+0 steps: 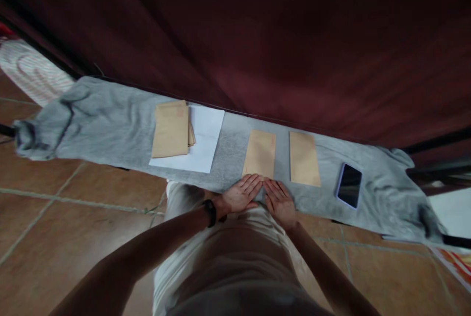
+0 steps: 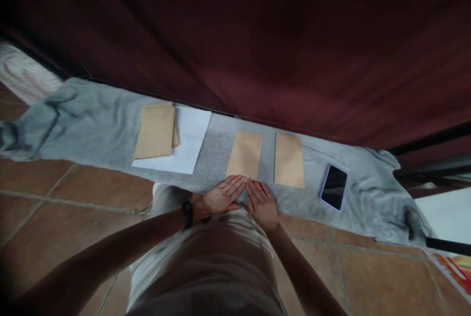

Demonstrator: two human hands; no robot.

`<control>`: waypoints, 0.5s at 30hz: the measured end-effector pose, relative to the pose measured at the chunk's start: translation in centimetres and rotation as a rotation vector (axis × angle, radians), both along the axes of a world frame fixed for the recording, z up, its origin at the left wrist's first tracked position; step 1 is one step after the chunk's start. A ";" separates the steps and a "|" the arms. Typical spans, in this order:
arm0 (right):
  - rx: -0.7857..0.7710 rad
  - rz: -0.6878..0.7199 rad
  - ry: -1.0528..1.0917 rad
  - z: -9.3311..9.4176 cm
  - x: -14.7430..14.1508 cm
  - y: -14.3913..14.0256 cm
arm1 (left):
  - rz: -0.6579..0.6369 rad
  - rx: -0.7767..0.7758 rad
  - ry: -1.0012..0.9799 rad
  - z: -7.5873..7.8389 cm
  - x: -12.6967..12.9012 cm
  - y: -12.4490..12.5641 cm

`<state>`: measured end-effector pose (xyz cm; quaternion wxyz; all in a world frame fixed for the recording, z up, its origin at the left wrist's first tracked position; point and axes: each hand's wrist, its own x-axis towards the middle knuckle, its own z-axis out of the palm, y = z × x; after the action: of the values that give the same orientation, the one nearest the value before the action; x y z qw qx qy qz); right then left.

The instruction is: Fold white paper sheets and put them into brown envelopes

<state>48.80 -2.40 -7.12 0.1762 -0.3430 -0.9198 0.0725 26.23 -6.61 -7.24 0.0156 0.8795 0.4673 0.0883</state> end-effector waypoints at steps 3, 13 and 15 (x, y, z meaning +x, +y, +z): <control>0.026 -0.006 0.002 -0.3 0.1 -0.1 | 0.003 -0.005 -0.006 0.1 -0.4 -0.2; 0.077 -0.017 0.026 -1.1 0.6 -0.3 | -0.002 0.048 0.022 0.4 -2.7 -0.8; 0.072 -0.035 0.016 -1.2 0.8 -0.5 | 0.008 0.049 0.016 0.4 -3.0 -0.9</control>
<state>49.61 -2.89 -8.34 0.1972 -0.3520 -0.9142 0.0390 23.25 -7.51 -6.85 -0.0100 0.8784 0.4687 0.0928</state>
